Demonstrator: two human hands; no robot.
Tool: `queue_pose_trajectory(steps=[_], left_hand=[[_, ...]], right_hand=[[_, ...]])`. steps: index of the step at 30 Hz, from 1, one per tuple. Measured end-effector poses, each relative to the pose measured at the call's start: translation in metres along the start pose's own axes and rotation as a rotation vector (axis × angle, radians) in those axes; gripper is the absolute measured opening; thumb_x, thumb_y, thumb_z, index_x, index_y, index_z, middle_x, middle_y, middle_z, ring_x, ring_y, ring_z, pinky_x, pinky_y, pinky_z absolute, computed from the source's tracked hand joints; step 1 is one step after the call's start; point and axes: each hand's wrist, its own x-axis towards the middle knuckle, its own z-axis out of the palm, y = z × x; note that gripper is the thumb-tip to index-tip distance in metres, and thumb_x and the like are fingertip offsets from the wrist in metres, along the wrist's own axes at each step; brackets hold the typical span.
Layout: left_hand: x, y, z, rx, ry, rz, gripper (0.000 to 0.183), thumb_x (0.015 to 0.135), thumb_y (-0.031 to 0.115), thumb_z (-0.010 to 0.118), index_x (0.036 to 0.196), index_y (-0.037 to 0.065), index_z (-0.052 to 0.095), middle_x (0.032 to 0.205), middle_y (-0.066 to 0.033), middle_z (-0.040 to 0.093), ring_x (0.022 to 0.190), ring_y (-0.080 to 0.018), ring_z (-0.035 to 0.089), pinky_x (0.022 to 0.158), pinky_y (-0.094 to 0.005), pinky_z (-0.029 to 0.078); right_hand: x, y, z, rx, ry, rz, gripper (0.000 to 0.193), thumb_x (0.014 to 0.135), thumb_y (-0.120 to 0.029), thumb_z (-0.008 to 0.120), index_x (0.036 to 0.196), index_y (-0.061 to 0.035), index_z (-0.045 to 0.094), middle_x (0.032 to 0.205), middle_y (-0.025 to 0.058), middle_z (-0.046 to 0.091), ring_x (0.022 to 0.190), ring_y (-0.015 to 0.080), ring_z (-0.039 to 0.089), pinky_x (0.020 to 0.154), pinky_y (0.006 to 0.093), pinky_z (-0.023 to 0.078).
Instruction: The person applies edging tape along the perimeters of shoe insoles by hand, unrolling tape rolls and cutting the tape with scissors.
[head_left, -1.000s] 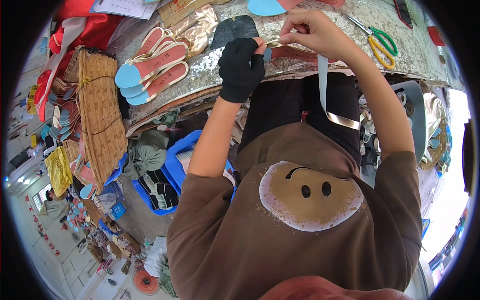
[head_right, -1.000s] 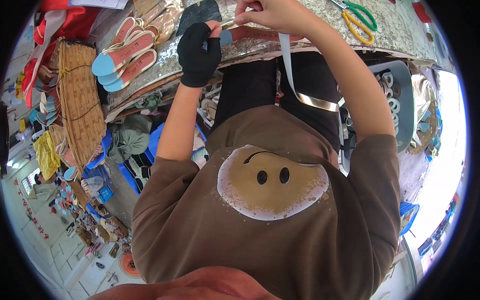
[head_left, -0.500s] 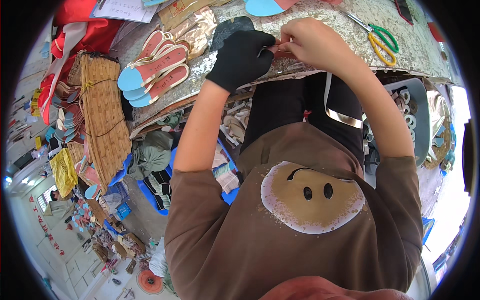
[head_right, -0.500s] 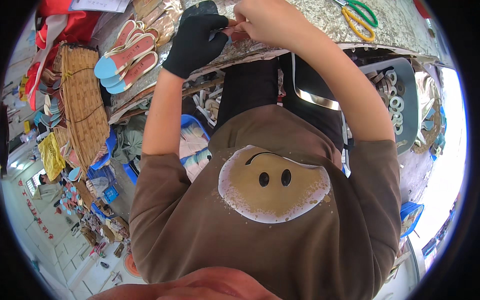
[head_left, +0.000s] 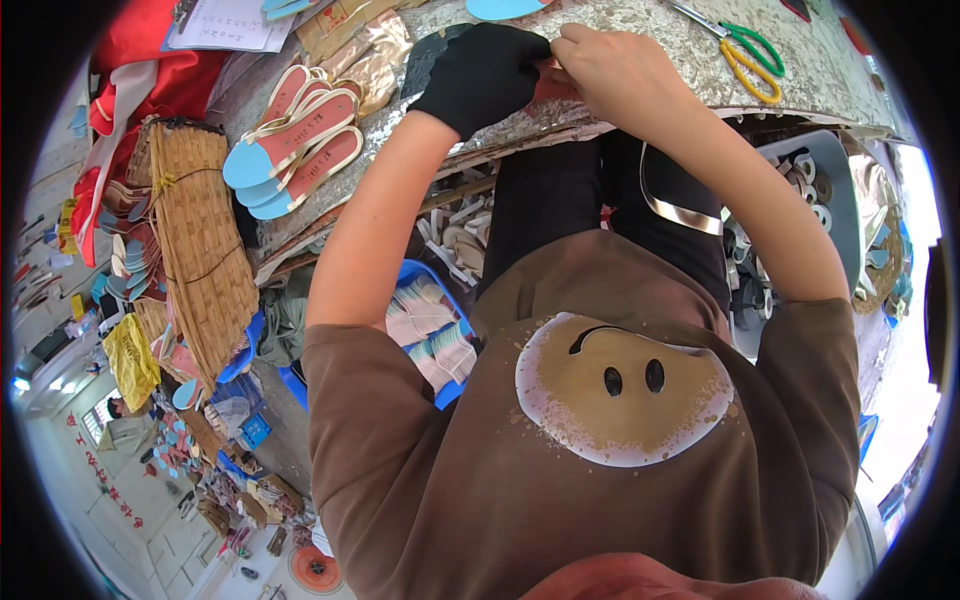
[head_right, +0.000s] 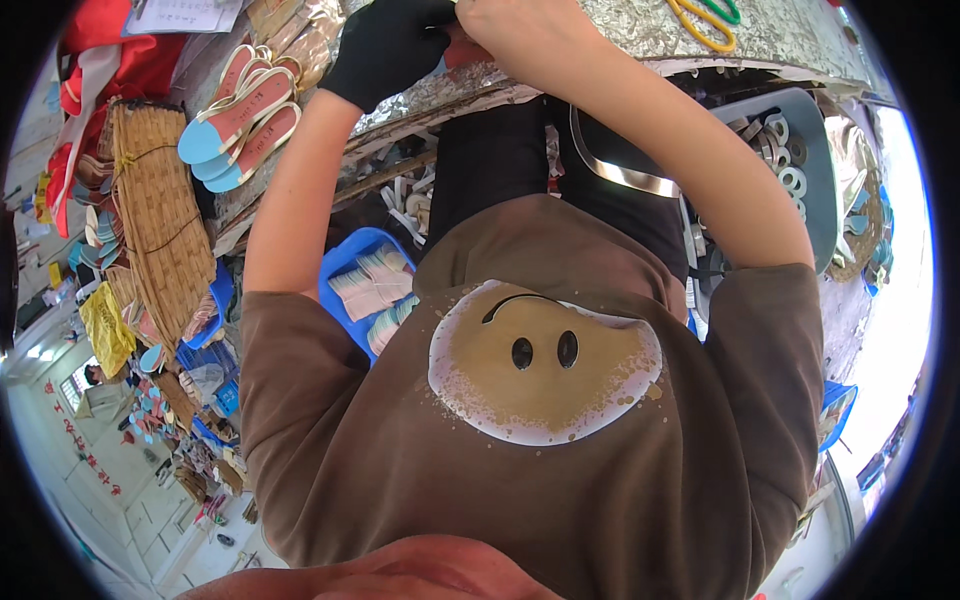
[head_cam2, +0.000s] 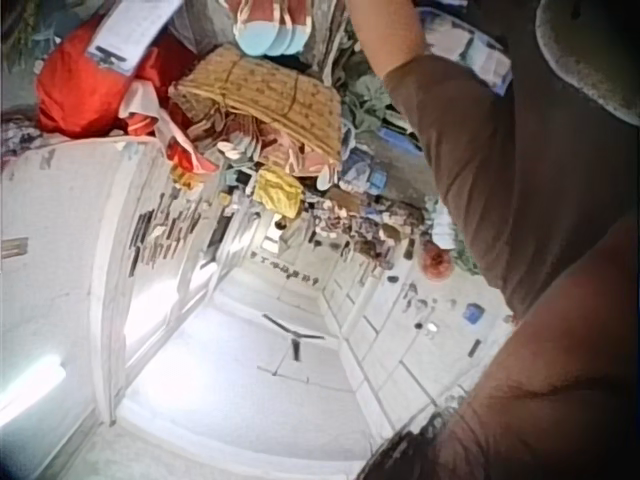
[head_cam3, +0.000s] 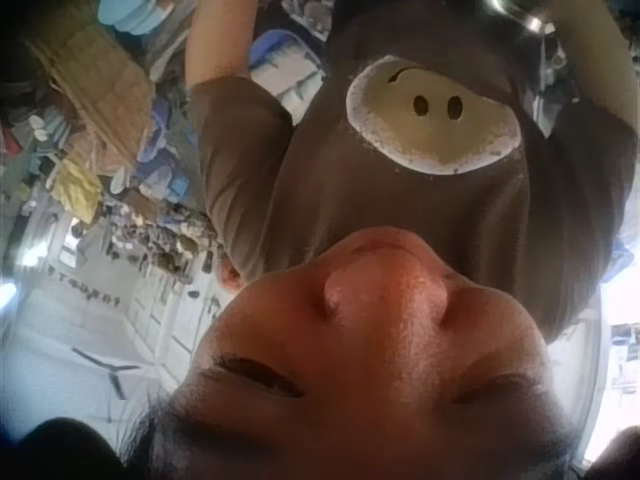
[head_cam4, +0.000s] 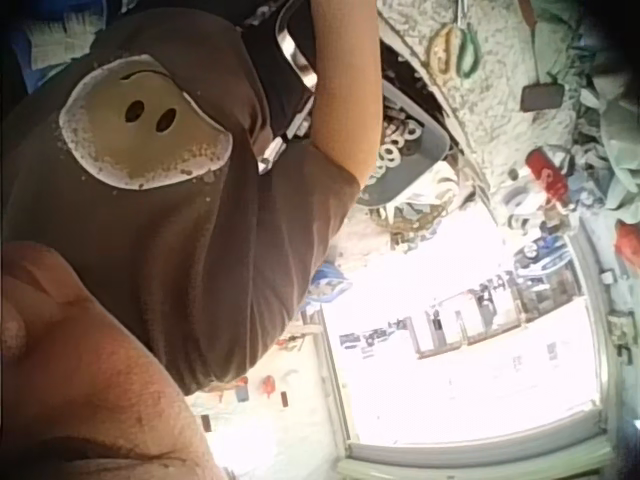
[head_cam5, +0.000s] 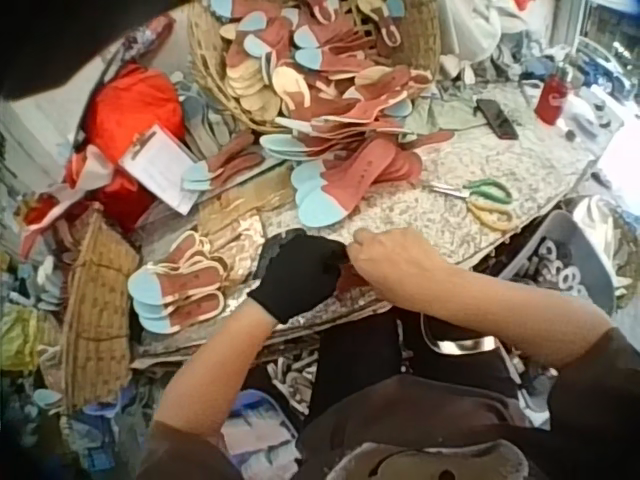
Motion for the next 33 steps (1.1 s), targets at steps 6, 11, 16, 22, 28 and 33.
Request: queue_pose_trajectory(steps=[6,11,16,22,28,33], left_hand=[[-0.010,0.009,0.002,0.106,0.070,0.116,0.008,0.080,0.015,0.062,0.085,0.013,0.068,0.078,-0.0099,0.066,0.078,-0.0320,0.066,0.065,-0.0428,0.052],[-0.008,0.025,-0.001,0.201,0.055,0.152,0.009,0.078,0.012,0.062,0.085,0.014,0.068,0.077,-0.0104,0.066,0.076,-0.0309,0.066,0.063,-0.0431,0.052],[-0.003,0.038,0.012,0.146,0.058,0.117,0.009,0.078,0.016,0.062,0.083,0.015,0.069,0.075,-0.0099,0.065,0.072,-0.0299,0.066,0.061,-0.0427,0.051],[-0.004,0.041,0.012,0.274,0.014,0.073,0.017,0.077,0.014,0.063,0.092,0.016,0.071,0.080,-0.0082,0.067,0.074,-0.0294,0.066,0.063,-0.0391,0.050],[0.001,0.046,0.009,0.153,0.049,0.172,0.012,0.082,0.020,0.065,0.091,0.017,0.071,0.080,-0.0072,0.068,0.071,-0.0291,0.065,0.060,-0.0401,0.049],[0.028,0.058,0.030,0.287,-0.155,0.115,0.029,0.083,0.041,0.063,0.083,0.014,0.071,0.076,-0.0082,0.068,0.071,-0.0297,0.067,0.062,-0.0420,0.052]], right_hand=[[-0.020,0.024,-0.014,0.058,-0.032,-0.090,0.010,0.082,-0.013,0.064,0.087,-0.0066,0.058,0.084,0.0063,0.058,0.075,0.0280,0.065,0.061,0.0394,0.052],[-0.026,0.020,-0.014,0.032,-0.022,-0.045,0.011,0.080,-0.011,0.066,0.084,-0.0070,0.057,0.083,0.0062,0.058,0.074,0.0275,0.065,0.061,0.0392,0.052],[-0.029,0.015,-0.013,-0.005,-0.014,0.002,0.012,0.078,-0.010,0.067,0.083,-0.0068,0.056,0.081,0.0063,0.057,0.072,0.0267,0.065,0.059,0.0384,0.052],[-0.047,0.034,-0.017,0.037,0.070,-0.078,0.013,0.082,-0.014,0.065,0.082,-0.0067,0.055,0.079,0.0051,0.055,0.068,0.0249,0.064,0.055,0.0369,0.050],[-0.058,0.042,-0.005,0.051,0.126,-0.104,0.011,0.085,-0.014,0.062,0.089,-0.0068,0.055,0.083,0.0063,0.052,0.072,0.0245,0.062,0.057,0.0356,0.049],[-0.061,0.044,-0.002,0.183,0.042,-0.004,0.020,0.087,-0.016,0.063,0.100,-0.0071,0.051,0.089,0.0090,0.052,0.076,0.0272,0.063,0.062,0.0388,0.050]])
